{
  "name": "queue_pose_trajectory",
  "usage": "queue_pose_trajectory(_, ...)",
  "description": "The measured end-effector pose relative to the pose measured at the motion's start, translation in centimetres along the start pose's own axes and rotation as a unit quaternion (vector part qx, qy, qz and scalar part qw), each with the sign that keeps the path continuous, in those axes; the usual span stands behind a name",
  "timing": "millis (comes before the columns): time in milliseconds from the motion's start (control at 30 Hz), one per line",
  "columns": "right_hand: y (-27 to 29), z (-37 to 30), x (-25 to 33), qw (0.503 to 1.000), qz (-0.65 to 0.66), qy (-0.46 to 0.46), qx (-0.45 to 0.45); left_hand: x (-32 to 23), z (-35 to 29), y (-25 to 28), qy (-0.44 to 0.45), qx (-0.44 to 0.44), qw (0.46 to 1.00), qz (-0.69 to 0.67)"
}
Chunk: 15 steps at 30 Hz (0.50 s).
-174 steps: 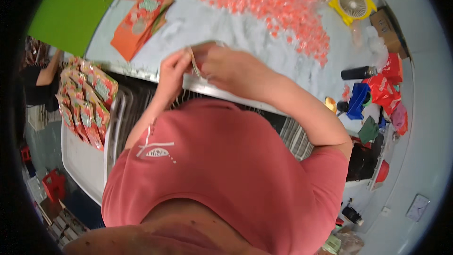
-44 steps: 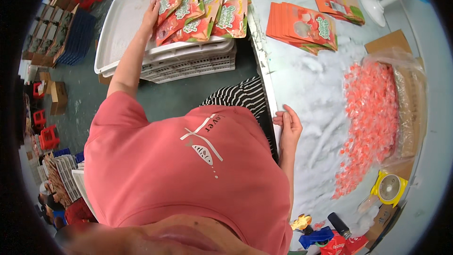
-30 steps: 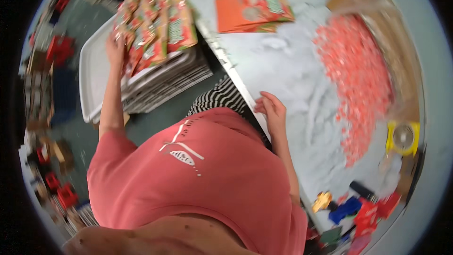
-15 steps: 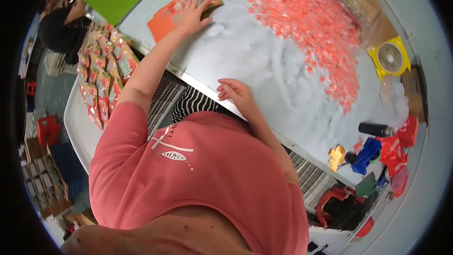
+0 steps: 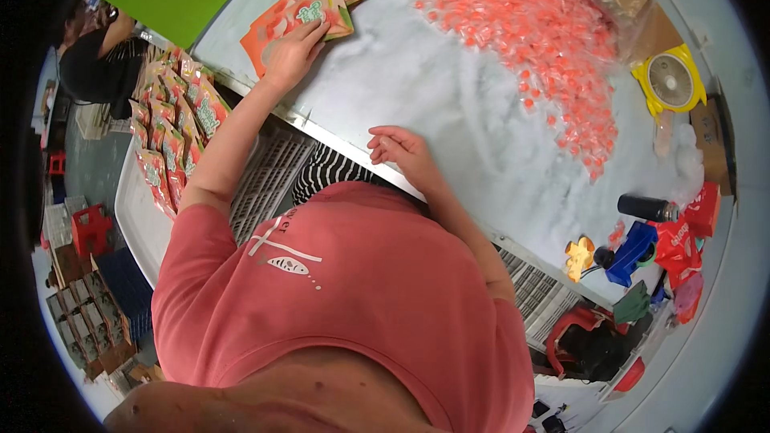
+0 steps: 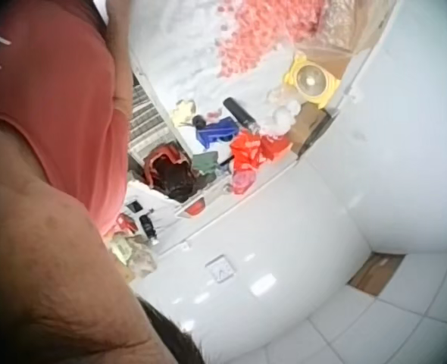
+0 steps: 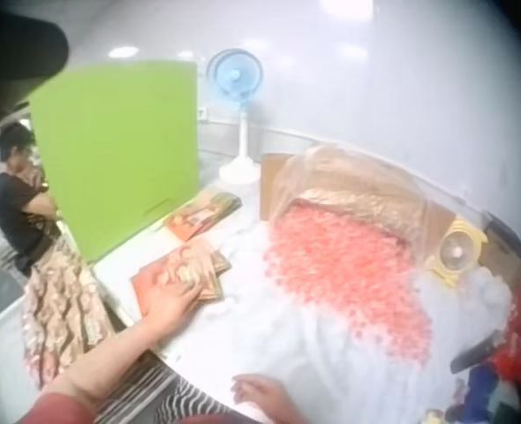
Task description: Manually filling plastic bags with candies and organizing them on a tray.
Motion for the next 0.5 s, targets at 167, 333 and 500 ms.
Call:
queue_pose_trajectory(167, -0.5, 0.1, 0.3, 1.000, 0.009, 0.000, -0.001, 0.9, -0.7, 0.0, 0.003, -0.052, 0.999, -0.015)
queue_pose_trajectory(333, -0.3, -0.2, 0.0, 1.000, 0.016, 0.010, -0.009, -1.9, 1.8, 2.3, 0.005, -0.098, 0.995, 0.016)
queue_pose_trajectory(500, 1.0, 0.4, 0.2, 0.994, 0.099, -0.002, -0.042, -8.0, -0.6, 3.8, -0.137, -0.103, 0.983, 0.067)
Point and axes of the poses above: each hand's wrist, its own z-axis towards the middle knuckle, its own y-axis out of the back of the hand, x = y × z, the point moved 2 cm from there along z, towards the middle knuckle, and after that the axes turned 11 degrees about -z, right-handed, at the moved point
